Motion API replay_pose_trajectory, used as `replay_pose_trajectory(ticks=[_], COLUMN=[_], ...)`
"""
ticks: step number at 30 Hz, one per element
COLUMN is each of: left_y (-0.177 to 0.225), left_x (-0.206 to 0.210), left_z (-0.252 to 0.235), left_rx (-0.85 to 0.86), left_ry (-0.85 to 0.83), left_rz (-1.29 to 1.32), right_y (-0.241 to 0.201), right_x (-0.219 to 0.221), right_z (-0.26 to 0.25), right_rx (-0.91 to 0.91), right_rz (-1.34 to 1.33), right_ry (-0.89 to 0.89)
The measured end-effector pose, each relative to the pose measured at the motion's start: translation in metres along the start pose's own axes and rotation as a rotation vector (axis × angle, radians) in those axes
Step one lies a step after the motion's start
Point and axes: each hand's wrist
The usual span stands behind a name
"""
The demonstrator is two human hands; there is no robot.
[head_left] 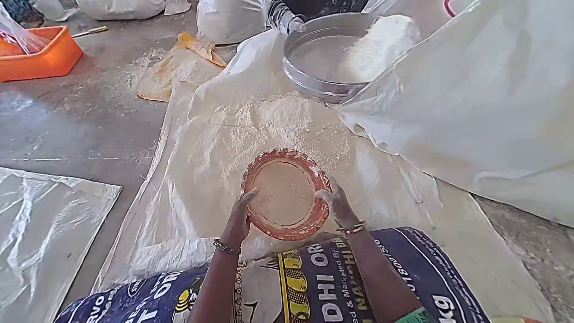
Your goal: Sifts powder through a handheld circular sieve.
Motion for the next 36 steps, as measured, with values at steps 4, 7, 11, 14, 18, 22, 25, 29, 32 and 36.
replay_pose_trajectory(ticks=[4,7,11,14,18,22,25,29,32,36], left_y=[0.004,-0.005,-0.017,-0.018,-0.012,-0.009,-0.008,-0.010,-0.014,-0.010], left_x=[0.006,0.015,0.016,0.012,0.002,0.001,0.010,0.011,0.008,0.001], left_z=[0.003,-0.003,-0.010,-0.011,-0.010,-0.006,-0.004,-0.003,-0.007,-0.008], left_rx=[-0.113,-0.110,-0.073,-0.035,0.098,0.142,0.088,0.087,0.107,0.182], left_ry=[0.069,0.047,-0.086,-0.109,-0.071,-0.019,-0.053,-0.080,-0.098,0.000], left_rz=[-0.153,-0.150,-0.093,-0.079,-0.101,-0.073,-0.095,-0.078,-0.073,-0.035], right_y=[-0.013,-0.035,-0.045,-0.045,-0.047,-0.039,-0.047,-0.056,-0.079,-0.073], right_x=[-0.006,0.003,0.031,0.072,0.109,0.063,0.022,0.031,0.078,0.086], right_z=[0.006,0.010,-0.028,-0.045,-0.019,-0.009,-0.029,-0.060,-0.051,-0.004], right_rx=[-0.250,-0.338,0.089,0.086,-0.369,-0.723,-0.420,-0.267,-0.176,-0.458], right_rz=[0.505,0.621,0.691,0.636,0.536,0.737,0.975,0.948,0.784,0.507], right_ry=[0.000,-0.280,-0.600,-0.572,-0.811,-1.137,-1.027,-0.509,-0.622,-1.057])
Point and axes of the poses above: each hand's wrist, its own z-axis away from the middle knuckle, its own x-axis out of the palm, y = z × x, and after that the axes turned 15 degrees about -x, right-handed
